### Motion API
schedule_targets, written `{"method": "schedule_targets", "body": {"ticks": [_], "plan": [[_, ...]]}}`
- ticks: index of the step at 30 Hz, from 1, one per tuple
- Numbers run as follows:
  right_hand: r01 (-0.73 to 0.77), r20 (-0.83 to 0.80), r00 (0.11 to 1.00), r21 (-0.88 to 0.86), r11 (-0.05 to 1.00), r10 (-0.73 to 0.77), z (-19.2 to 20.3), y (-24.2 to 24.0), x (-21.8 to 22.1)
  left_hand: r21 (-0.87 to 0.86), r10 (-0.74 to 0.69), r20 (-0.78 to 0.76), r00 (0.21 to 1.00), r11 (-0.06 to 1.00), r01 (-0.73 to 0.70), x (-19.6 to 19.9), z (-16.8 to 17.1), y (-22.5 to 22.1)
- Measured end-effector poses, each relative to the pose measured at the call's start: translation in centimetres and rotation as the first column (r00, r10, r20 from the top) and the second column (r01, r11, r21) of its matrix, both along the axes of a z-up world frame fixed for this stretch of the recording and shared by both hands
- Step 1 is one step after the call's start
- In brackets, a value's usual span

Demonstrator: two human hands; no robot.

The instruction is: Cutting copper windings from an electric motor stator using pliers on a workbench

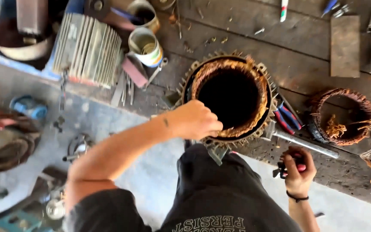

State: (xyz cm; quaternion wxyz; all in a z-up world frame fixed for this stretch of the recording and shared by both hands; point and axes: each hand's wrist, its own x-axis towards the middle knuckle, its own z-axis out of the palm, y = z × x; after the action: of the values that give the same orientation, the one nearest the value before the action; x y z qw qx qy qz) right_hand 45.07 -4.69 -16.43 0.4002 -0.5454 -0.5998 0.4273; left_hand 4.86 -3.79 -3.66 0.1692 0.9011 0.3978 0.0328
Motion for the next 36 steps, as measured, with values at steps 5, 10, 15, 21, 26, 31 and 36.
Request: {"method": "schedule_targets", "body": {"ticks": [5,10,15,21,26,31,36], "plan": [[0.039,-0.054,0.998,-0.031,0.999,-0.041,-1.5,-1.1,0.4,0.211,0.009,0.06,0.998,0.977,-0.021,1.1,-0.2,-1.4],[0.075,-0.033,0.996,-0.076,0.994,-0.078,-1.4,-2.4,0.7,-0.242,0.047,-0.093,0.995,0.968,-0.069,1.3,2.3,0.6],[0.074,0.023,0.997,0.028,0.997,-0.075,-3.5,-2.4,1.8,-0.462,0.077,-0.146,0.986,0.876,-0.136,0.0,0.9,5.0],[0.085,0.114,0.989,0.058,0.995,-0.091,-2.6,-4.3,1.3,-0.526,-0.055,-0.2,0.978,0.848,-0.06,1.2,-1.4,6.7],[0.158,0.121,0.98,0.022,0.987,-0.159,-2.8,-6.8,1.4,-0.462,-0.15,-0.276,0.949,0.887,0.006,1.6,-0.4,6.7],[0.15,0.131,0.98,0.022,0.989,-0.151,-1.9,-7.9,0.2,-0.536,-0.205,-0.336,0.919,0.844,-0.008,0.8,1.6,7.4],[0.121,0.151,0.981,-0.005,0.993,-0.119,-1.5,-7.7,0.1,-0.484,-0.371,-0.428,0.824,0.864,0.137,1.5,2.9,7.9]]}}
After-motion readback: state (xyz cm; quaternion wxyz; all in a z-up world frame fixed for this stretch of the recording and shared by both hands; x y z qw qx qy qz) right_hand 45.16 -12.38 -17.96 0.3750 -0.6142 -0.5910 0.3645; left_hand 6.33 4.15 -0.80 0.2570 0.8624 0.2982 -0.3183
